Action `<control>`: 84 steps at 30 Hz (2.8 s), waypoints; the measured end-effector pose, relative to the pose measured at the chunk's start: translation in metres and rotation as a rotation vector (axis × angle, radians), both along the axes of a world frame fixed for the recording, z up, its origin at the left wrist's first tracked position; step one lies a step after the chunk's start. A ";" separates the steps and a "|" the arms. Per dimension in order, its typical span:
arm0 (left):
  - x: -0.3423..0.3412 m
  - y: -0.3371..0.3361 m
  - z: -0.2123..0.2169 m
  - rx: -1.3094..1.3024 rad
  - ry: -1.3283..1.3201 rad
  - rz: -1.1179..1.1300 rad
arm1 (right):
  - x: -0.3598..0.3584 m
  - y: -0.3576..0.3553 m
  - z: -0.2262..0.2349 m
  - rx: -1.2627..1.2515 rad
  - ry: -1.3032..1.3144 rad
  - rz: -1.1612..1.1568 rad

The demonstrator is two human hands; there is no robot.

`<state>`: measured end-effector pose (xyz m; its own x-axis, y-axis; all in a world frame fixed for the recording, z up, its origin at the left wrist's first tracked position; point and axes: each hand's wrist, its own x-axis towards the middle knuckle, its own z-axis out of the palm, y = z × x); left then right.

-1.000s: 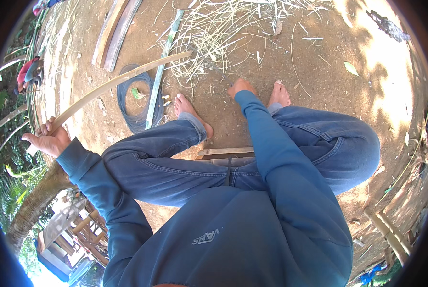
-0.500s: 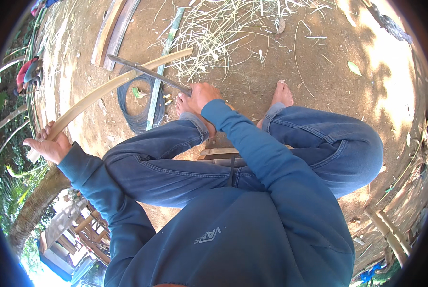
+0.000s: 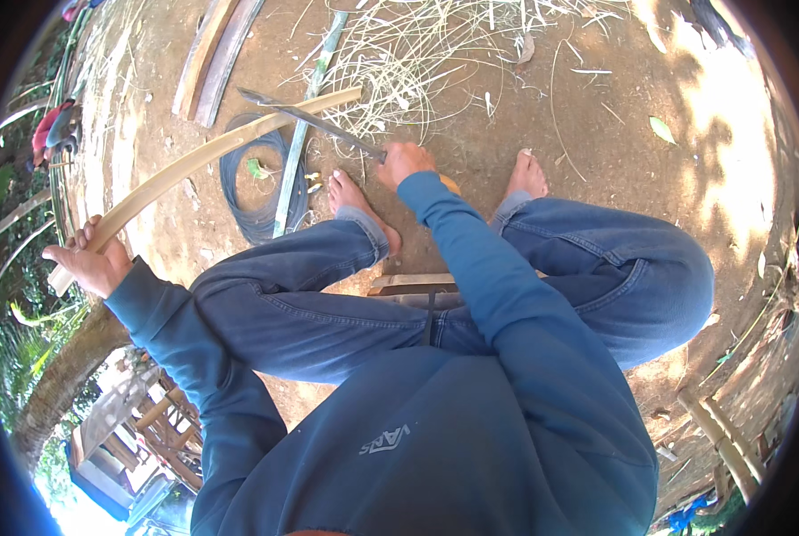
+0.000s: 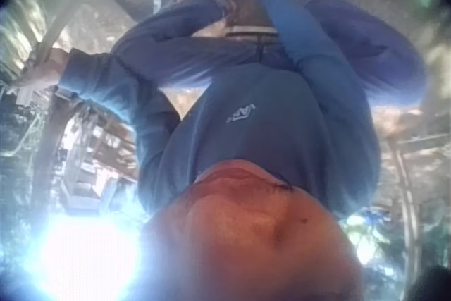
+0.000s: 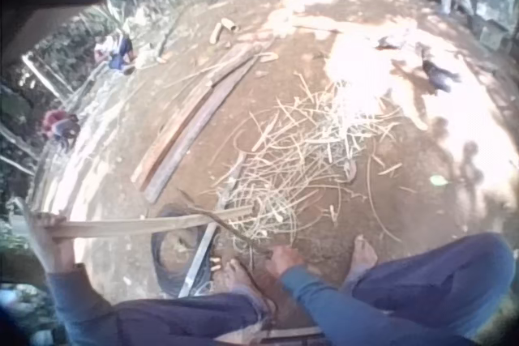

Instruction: The person sits on the ground and uses a machete to shave thin strips from a long piece of bamboo. They repeatedly draw the blade along the bamboo to remove the outer layer, creating a pile of shavings on the ground.

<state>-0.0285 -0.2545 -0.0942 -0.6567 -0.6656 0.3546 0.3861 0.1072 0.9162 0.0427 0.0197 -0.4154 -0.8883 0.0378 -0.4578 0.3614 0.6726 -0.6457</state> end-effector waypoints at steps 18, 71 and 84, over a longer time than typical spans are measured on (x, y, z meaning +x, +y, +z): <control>-0.009 -0.001 -0.007 0.074 0.083 -0.238 | 0.000 -0.012 0.012 -0.216 0.043 -0.030; -0.005 -0.034 -0.011 0.236 0.178 -0.495 | 0.008 0.022 -0.032 0.074 -0.207 -0.094; -0.014 -0.018 -0.010 0.247 0.154 -0.318 | 0.006 0.039 -0.072 -0.028 -0.232 -0.330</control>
